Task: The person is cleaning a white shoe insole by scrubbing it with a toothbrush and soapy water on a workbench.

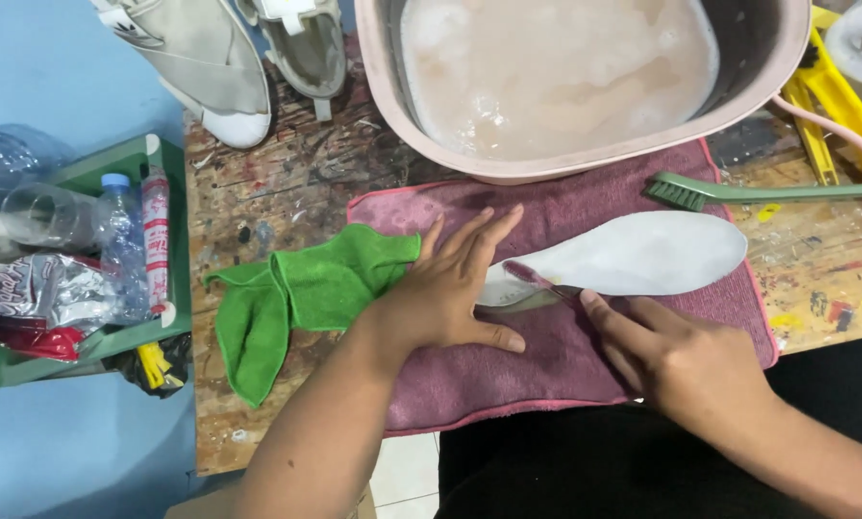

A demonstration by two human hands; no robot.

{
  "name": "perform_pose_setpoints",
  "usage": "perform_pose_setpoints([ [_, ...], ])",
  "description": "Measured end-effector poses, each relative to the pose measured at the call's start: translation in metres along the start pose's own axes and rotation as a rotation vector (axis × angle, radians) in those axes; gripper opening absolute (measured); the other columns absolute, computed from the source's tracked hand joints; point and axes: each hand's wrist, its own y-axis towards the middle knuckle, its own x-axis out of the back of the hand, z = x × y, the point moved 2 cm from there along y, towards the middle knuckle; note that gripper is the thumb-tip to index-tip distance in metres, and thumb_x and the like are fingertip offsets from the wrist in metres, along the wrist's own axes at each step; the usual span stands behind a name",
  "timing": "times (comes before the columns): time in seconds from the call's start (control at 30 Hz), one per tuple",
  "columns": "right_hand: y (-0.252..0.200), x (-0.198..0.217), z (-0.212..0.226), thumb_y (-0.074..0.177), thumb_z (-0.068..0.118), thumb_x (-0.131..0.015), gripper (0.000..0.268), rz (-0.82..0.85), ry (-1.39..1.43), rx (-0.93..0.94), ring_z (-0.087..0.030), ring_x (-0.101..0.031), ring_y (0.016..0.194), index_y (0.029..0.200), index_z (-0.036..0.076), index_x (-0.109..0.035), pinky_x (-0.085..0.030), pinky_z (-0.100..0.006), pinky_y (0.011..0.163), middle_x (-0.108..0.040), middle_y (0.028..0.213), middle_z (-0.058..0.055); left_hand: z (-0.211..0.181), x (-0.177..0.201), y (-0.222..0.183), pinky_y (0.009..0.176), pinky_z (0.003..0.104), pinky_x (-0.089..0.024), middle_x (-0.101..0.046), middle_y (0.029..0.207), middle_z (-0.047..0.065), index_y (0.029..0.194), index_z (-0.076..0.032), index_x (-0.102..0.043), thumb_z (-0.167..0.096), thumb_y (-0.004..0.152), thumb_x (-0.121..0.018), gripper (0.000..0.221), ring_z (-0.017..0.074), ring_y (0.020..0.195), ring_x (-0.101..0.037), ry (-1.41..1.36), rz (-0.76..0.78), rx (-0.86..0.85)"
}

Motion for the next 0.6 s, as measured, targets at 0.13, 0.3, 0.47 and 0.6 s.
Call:
perform_pose_setpoints([
  [0.13, -0.003, -0.008, 0.009, 0.079, 0.033, -0.058, 0.048, 0.048, 0.102, 0.159, -0.016, -0.062, 0.051, 0.126, 0.026, -0.048, -0.047, -0.035, 0.034, -0.06, 0.087, 0.005, 0.001, -0.002, -0.001, 0.107, 0.055, 0.006, -0.013, 0.151, 0.009, 0.142, -0.01, 0.001, -0.063, 0.064, -0.066, 0.116, 0.0292, 0.14, -0.009, 0.068, -0.032, -0.048],
  [0.3, 0.0, 0.004, -0.006, 0.08, 0.031, -0.057, 0.037, 0.021, 0.235, 0.12, -0.014, -0.066, 0.068, 0.117, 0.029, -0.057, -0.048, -0.031, 0.038, -0.065, 0.095, 0.008, 0.001, 0.002, -0.001, 0.107, 0.054, 0.007, -0.015, 0.15, 0.013, 0.141, -0.01, 0.0, -0.071, 0.055, -0.059, 0.121, 0.0304, 0.139, -0.009, 0.015, -0.03, -0.042],
  [0.47, -0.004, -0.002, -0.006, 0.08, 0.037, -0.057, 0.037, 0.021, 0.107, -0.021, -0.017, -0.063, 0.06, 0.116, 0.032, -0.057, -0.044, -0.036, 0.031, -0.062, 0.083, 0.012, -0.011, 0.011, -0.004, 0.107, 0.05, 0.011, -0.005, 0.151, 0.015, 0.141, -0.014, 0.007, -0.067, 0.063, -0.052, 0.112, 0.0276, 0.14, 0.001, -0.07, 0.1, 0.064],
  [0.6, 0.001, -0.002, -0.007, 0.078, 0.037, -0.057, 0.038, 0.017, 0.147, 0.015, -0.017, -0.064, 0.062, 0.116, 0.032, -0.056, -0.048, -0.037, 0.033, -0.063, 0.085, 0.011, -0.013, 0.013, -0.004, 0.106, 0.053, 0.008, -0.005, 0.152, 0.01, 0.142, -0.011, 0.006, -0.065, 0.068, -0.046, 0.105, 0.0275, 0.14, -0.001, -0.067, 0.084, 0.072],
])
